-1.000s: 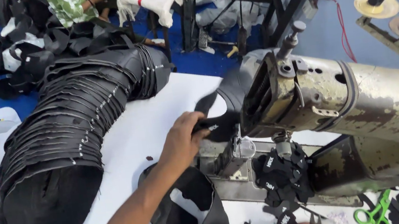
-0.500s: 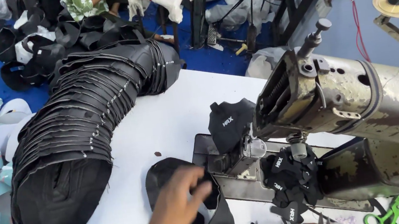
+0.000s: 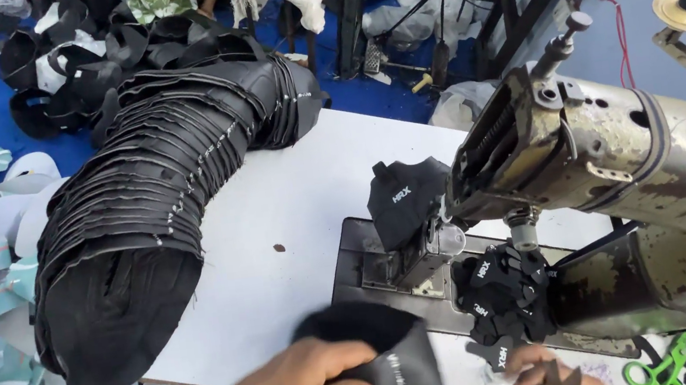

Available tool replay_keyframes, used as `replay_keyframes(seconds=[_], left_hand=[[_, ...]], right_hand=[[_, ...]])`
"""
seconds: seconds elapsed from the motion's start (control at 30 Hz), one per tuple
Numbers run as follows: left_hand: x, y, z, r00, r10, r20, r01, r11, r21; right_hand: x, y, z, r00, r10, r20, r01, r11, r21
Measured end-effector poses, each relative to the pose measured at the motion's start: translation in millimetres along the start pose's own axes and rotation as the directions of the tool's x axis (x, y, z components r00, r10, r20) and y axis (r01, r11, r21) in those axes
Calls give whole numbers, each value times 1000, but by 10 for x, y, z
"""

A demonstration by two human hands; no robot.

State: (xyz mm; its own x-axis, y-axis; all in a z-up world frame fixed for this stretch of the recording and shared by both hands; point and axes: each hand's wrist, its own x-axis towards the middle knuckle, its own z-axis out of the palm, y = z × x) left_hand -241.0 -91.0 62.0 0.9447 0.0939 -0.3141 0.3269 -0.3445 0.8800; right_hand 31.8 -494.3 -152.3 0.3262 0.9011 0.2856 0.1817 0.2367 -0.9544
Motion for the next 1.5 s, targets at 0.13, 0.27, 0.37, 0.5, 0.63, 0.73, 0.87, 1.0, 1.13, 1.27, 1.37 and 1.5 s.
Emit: replay_keyframes(seconds=[0.13,0.27,0.37,0.5,0.63,0.73,0.87,1.0,1.13,1.27,1.37,1.5], left_hand=[[146,351,-238,909,276,312,-236,958,-162],[415,340,-260,890,382,250,-376,924,-73],[502,326,-182,943,249,220,-239,968,-71],[586,348,-24,963,190,192,-189,982,-28],[690,262,81,987,126,99,-134,988,76],[747,214,198,969,244,28,-245,955,164],[801,270,328,927,373,44,-371,893,255],[806,251,401,897,442,20,-431,863,265],[747,228,335,882,470,36,-469,869,156],[677,299,262,882,460,104,-465,884,37],[690,308,277,902,416,112,-421,906,25],[678,286,295,902,415,118,-421,907,23]], right_hand=[[966,-1374,373,979,197,49,-201,975,92],[1197,-1727,501,862,436,-259,-456,890,-19],[1226,-1675,604,843,357,-403,-437,891,-122],[1264,-1586,739,820,401,-409,-484,867,-120],[1335,-1709,860,799,271,-537,-477,829,-291],[1158,-1830,869,699,247,-671,-547,790,-279],[1327,-2048,1196,627,368,-687,-652,731,-203],[1605,-2051,1541,637,434,-637,-704,664,-251],[1559,-1894,1576,760,276,-589,-572,715,-402],[1643,-1973,1617,701,343,-625,-658,649,-381],[1661,-1986,1648,696,335,-635,-672,618,-409],[1701,-2019,1671,644,385,-661,-724,586,-364]])
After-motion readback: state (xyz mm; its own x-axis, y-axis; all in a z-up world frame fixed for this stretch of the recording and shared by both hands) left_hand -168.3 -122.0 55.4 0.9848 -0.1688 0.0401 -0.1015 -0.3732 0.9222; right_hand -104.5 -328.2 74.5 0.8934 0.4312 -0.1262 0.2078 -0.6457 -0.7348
